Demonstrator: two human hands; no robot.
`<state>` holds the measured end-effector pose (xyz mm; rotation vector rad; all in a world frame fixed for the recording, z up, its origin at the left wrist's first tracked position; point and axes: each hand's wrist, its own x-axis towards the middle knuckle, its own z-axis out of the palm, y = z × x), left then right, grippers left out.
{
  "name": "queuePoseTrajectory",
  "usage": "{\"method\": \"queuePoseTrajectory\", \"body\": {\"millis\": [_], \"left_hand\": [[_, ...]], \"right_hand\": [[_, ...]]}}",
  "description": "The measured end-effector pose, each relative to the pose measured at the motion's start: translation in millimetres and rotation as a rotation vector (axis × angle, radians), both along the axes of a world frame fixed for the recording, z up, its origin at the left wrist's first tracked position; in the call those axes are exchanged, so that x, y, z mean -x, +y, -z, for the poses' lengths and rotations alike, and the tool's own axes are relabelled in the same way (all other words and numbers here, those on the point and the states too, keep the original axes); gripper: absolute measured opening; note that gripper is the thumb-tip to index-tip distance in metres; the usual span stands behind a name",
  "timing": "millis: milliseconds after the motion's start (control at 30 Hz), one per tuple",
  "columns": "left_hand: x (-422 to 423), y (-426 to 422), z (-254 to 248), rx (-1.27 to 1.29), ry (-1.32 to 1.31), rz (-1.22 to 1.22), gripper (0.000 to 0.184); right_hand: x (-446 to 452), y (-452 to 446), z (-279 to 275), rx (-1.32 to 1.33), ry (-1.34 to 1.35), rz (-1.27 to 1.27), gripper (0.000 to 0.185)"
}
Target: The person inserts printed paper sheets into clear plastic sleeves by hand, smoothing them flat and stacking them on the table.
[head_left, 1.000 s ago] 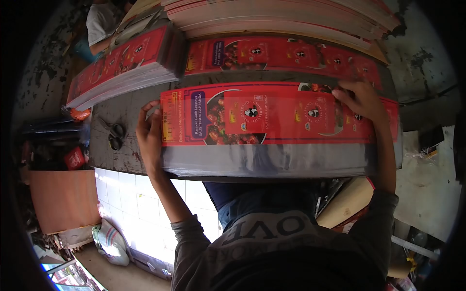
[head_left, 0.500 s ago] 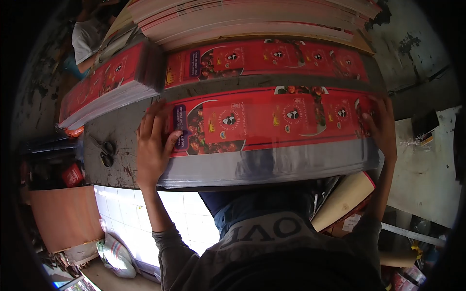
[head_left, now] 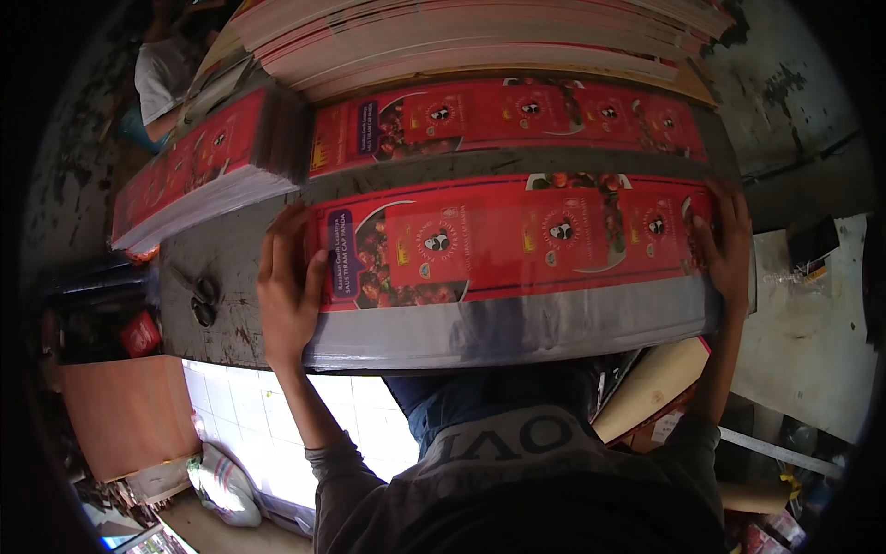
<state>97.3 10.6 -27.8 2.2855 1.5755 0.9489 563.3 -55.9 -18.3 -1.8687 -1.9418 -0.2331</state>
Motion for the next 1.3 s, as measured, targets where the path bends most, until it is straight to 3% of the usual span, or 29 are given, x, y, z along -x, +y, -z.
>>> {"method": "queuePoseTrajectory", "body": {"millis": [1300], "left_hand": [[4.4,1.5,4.0,-0.036,-0.039,-0.054,0.024]], "right_hand": [[5.2,0.0,0.6,-0.046,0.056,0.058,0.034]]}}
